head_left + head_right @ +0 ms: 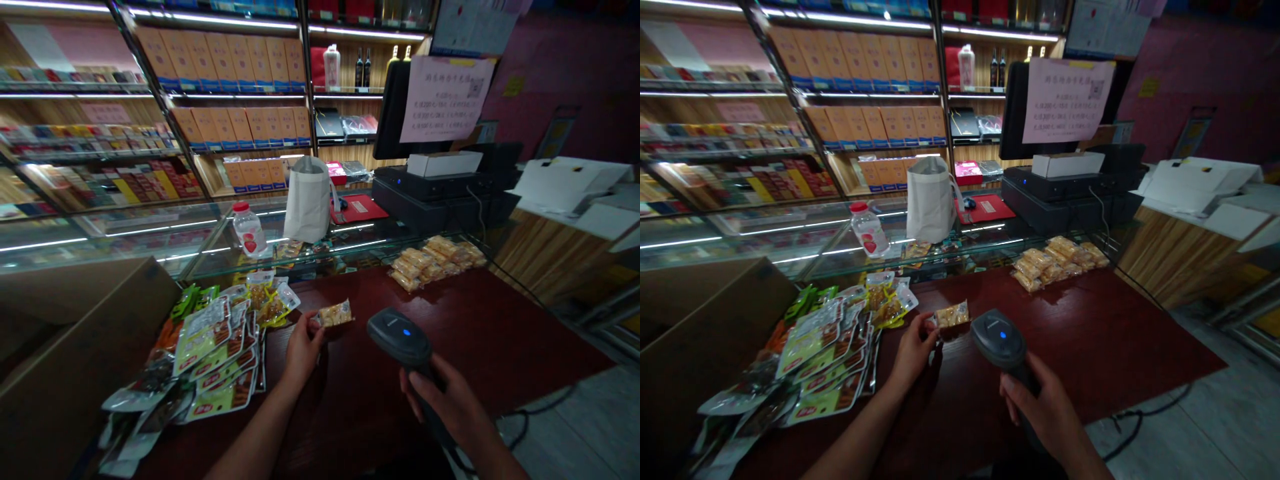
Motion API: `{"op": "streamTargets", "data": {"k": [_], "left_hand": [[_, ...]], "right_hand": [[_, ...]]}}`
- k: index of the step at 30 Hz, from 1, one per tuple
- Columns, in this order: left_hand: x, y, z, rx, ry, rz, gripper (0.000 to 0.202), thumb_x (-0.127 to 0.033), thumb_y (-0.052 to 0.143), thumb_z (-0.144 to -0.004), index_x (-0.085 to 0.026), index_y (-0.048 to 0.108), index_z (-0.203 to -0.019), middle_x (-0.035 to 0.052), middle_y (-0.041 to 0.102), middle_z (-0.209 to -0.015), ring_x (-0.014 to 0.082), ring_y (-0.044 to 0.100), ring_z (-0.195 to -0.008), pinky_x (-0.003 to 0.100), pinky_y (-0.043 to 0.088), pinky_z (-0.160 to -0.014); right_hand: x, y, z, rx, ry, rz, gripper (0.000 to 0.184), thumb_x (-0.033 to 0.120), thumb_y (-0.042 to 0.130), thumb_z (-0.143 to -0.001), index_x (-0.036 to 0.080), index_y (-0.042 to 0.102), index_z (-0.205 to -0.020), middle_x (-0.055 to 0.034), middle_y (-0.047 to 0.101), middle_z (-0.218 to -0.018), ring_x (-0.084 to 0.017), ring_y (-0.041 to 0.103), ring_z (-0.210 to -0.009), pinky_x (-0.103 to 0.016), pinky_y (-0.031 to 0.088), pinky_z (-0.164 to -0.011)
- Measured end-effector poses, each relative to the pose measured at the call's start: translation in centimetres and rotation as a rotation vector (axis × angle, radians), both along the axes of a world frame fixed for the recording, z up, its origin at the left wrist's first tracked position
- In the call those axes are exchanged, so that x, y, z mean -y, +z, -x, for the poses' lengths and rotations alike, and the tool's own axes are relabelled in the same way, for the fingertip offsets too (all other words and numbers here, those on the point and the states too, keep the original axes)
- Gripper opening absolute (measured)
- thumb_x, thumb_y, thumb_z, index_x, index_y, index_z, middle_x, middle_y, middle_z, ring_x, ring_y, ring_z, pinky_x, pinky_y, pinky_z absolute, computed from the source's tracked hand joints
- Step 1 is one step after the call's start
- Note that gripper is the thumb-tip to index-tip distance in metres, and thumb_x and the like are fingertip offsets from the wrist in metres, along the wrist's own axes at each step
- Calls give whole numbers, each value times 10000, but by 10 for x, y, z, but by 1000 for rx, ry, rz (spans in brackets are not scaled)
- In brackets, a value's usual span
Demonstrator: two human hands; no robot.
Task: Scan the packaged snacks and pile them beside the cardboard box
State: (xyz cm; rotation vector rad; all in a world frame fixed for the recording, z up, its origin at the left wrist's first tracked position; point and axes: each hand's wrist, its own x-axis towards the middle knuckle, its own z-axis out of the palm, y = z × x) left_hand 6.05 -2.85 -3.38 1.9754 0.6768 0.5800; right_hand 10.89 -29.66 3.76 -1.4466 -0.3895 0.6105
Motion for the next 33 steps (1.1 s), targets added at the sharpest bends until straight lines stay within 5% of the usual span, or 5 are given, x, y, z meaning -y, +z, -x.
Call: {"op": "streamTargets", "data": {"k": [11, 16, 21, 27, 33], "left_hand": [[-2, 28, -26, -547, 21, -330, 811, -437, 754, -743, -111, 412, -1402, 197, 609, -1266, 314, 600, -1157, 347, 450, -894], [-12, 31, -33, -584, -43, -349, 556, -353, 740, -760, -210, 564, -1268, 158, 635, -1187, 325, 630, -1090, 370, 456, -878], [-16, 19, -19, -263, -84, -125, 455, -149, 757, -673, -204, 604, -1097, 105, 635, -1089, 276, 656, -997, 395, 486, -897], [-11, 15, 0, -33, -103, 714, 552, -120, 751, -681, -195, 472, -1151, 16, 610, -893, 162, 671, -647, 345, 589, -614], [-12, 18, -1, 85, 29, 787, 422, -113, 834, -636, -132, 610, -994, 25, 665, -755, 121, 653, -583, 228, 570, -527]], "right_hand": [[7, -9, -2, 21, -5, 8, 462, 616, 678, -799, 160, 604, -778, 39, 558, -550, -78, 471, -428, -204, 340, -440], [11, -11, -3, 24, -2, 45, 473, 637, 656, -796, 169, 599, -763, 47, 527, -507, -91, 455, -413, -214, 327, -430], [14, -8, -3, 22, -19, 57, 476, 644, 663, -787, 172, 605, -760, 40, 532, -505, -100, 465, -421, -216, 334, -433], [12, -6, -2, 4, -7, 34, 476, 640, 679, -780, 171, 601, -783, 42, 536, -516, -95, 467, -436, -210, 340, -438], [6, -7, -1, 42, 34, 33, 448, 610, 662, -815, 169, 589, -784, 49, 530, -522, -85, 461, -433, -211, 344, -447]]}}
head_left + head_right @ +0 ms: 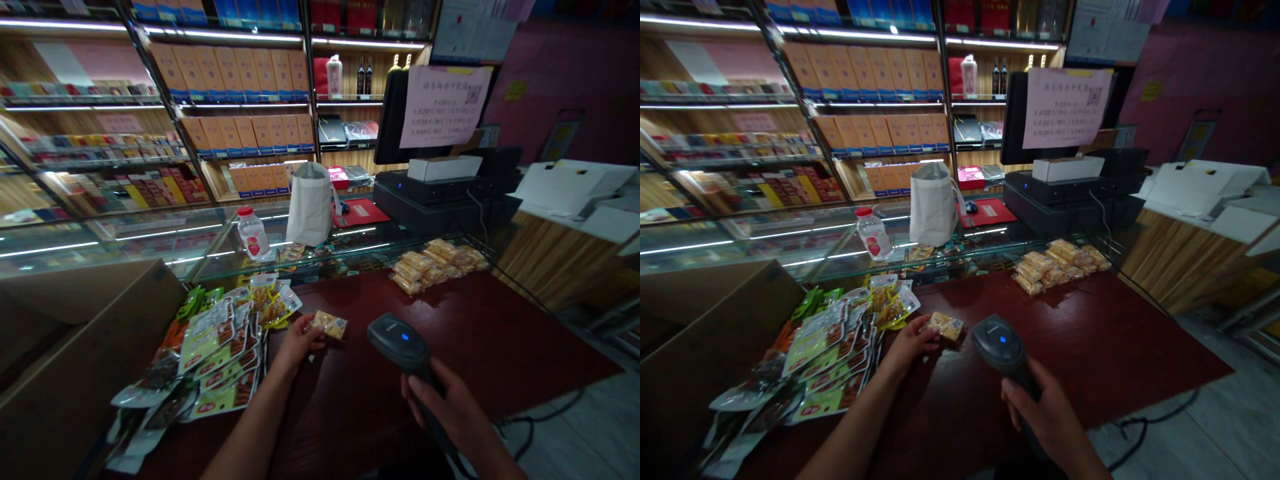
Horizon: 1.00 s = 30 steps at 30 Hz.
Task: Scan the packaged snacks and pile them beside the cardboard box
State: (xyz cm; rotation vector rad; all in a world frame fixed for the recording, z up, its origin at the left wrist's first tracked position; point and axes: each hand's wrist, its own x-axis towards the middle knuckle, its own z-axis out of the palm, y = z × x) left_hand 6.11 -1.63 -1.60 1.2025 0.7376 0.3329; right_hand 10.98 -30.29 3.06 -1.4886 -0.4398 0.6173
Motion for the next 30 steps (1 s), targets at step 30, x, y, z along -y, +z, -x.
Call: {"op": "streamTargets", "data": {"k": [30], "left_hand": [[3, -8, 5, 199, 59, -112, 644, -302, 877, -545, -140, 674, -1135, 93, 753, -1037, 245, 713, -931, 362, 566, -848]], "right_hand": [[-9, 7, 6, 75, 126, 116, 480, 658, 544, -855, 184, 564, -784, 41, 519, -576, -96, 460, -449, -220, 350, -468]]}}
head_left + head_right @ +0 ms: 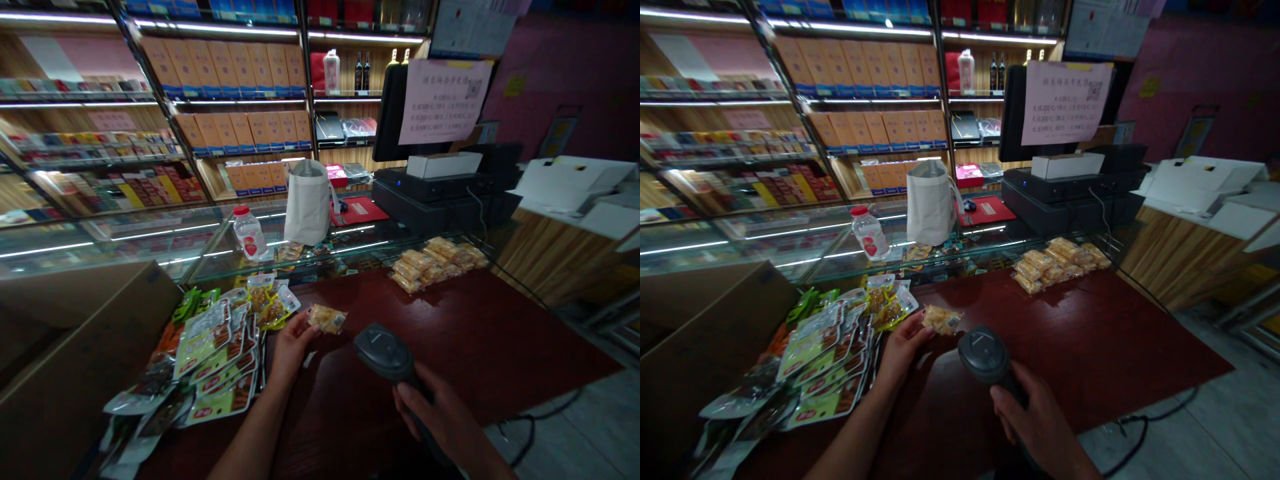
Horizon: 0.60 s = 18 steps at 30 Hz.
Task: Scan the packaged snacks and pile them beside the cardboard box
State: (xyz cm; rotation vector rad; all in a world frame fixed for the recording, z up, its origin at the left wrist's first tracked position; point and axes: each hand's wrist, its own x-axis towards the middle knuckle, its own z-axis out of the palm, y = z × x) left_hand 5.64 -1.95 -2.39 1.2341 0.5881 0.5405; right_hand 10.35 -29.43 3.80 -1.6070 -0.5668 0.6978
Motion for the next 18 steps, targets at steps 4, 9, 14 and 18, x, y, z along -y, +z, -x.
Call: {"op": "streamTargets", "data": {"k": [4, 9, 14, 18], "left_hand": [[2, 0, -1, 4, 35, 88, 593, -260, 902, -522, -145, 675, -1058, 60, 753, -962, 195, 717, -849, 324, 584, -821], [-2, 6, -5, -30, 39, 261, 270, -111, 822, -666, -120, 674, -893, 56, 723, -868, 131, 695, -733, 282, 612, -769], [-20, 15, -19, -47, 85, 277, 126, -20, 697, -768, -93, 654, -861, 69, 701, -807, 111, 674, -658, 242, 613, -683], [-31, 19, -37, 0, 177, 254, 154, -12, 660, -800, -118, 608, -901, 38, 683, -783, 93, 665, -645, 228, 606, -673]], "right_hand": [[0, -4, -1, -29, -27, 3, 484, 666, 557, -843, 187, 570, -779, 50, 512, -541, -95, 446, -432, -220, 342, -461], [4, -12, -6, -76, -59, -9, 509, 679, 543, -850, 175, 569, -787, 51, 510, -510, -92, 441, -424, -210, 342, -448], [10, -17, -6, -83, -55, -41, 506, 673, 543, -859, 172, 578, -800, 46, 512, -550, -91, 455, -453, -209, 357, -457], [11, -18, -5, -100, -48, -29, 509, 676, 540, -862, 172, 565, -792, 55, 495, -529, -84, 440, -443, -207, 338, -451]]}}
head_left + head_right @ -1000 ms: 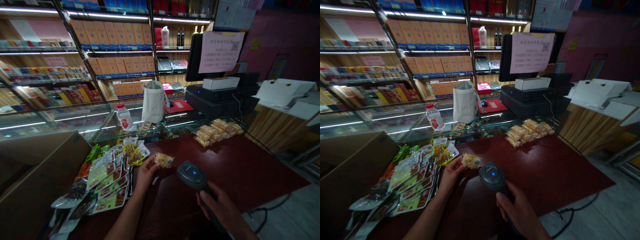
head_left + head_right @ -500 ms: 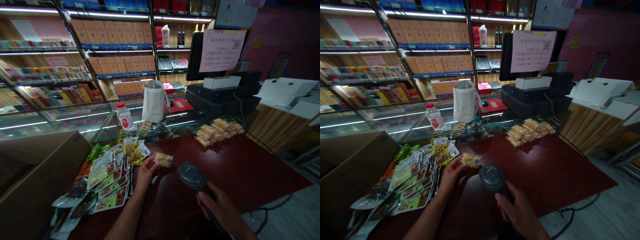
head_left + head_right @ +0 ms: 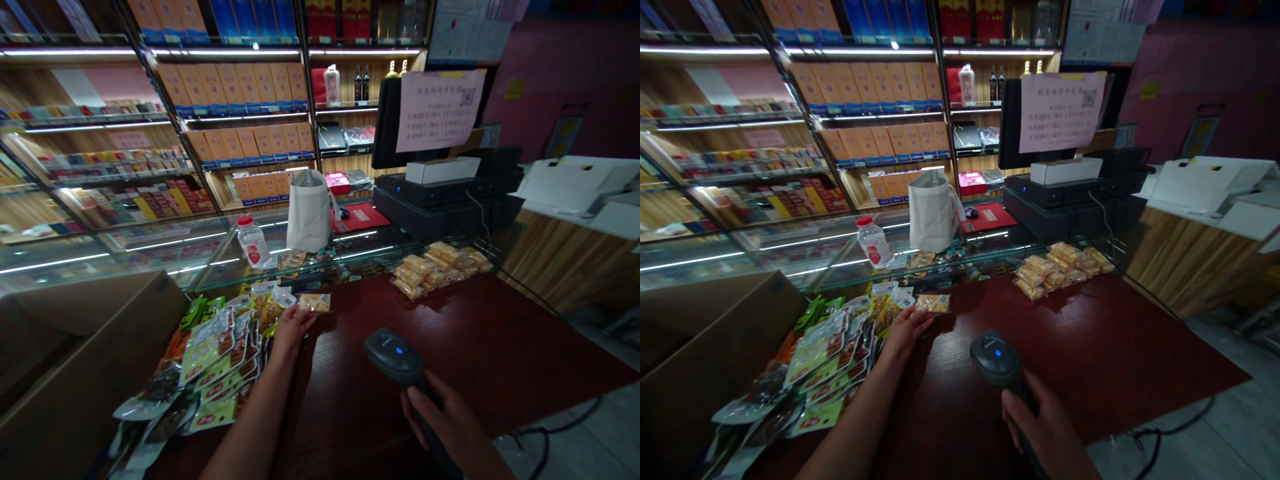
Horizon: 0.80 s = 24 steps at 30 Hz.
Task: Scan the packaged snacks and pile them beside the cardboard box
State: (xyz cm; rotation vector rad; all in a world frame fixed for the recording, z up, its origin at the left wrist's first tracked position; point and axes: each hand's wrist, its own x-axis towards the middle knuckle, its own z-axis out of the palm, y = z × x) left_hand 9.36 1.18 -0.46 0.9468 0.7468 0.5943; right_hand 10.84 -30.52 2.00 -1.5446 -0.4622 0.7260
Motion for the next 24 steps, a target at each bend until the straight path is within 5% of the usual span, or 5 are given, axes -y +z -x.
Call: {"op": "streamTargets", "data": {"k": [8, 16, 24], "left_hand": [[-18, 9, -38, 37, 168, 49, 185, 6, 560, -860, -154, 554, -952, -13, 639, -724, 61, 642, -602, 194, 589, -655], [4, -6, -31, -7, 177, 179, 207, 62, 485, -862, -123, 575, -875, 44, 676, -747, 91, 680, -650, 190, 591, -659], [-12, -7, -38, -122, 185, 73, 182, -12, 466, -907, -111, 562, -788, 69, 653, -714, 95, 661, -596, 199, 578, -610]], "right_hand": [[5, -4, -2, -33, -15, 16, 548, 721, 545, -824, 174, 574, -821, 46, 513, -577, -94, 460, -473, -211, 357, -461], [11, -16, -6, -75, -56, 47, 556, 730, 548, -814, 177, 601, -838, 21, 558, -587, -115, 489, -511, -226, 382, -501], [6, -21, -7, -139, -22, -24, 550, 723, 599, -783, 184, 610, -895, 11, 590, -679, -111, 510, -512, -221, 403, -483]]}}
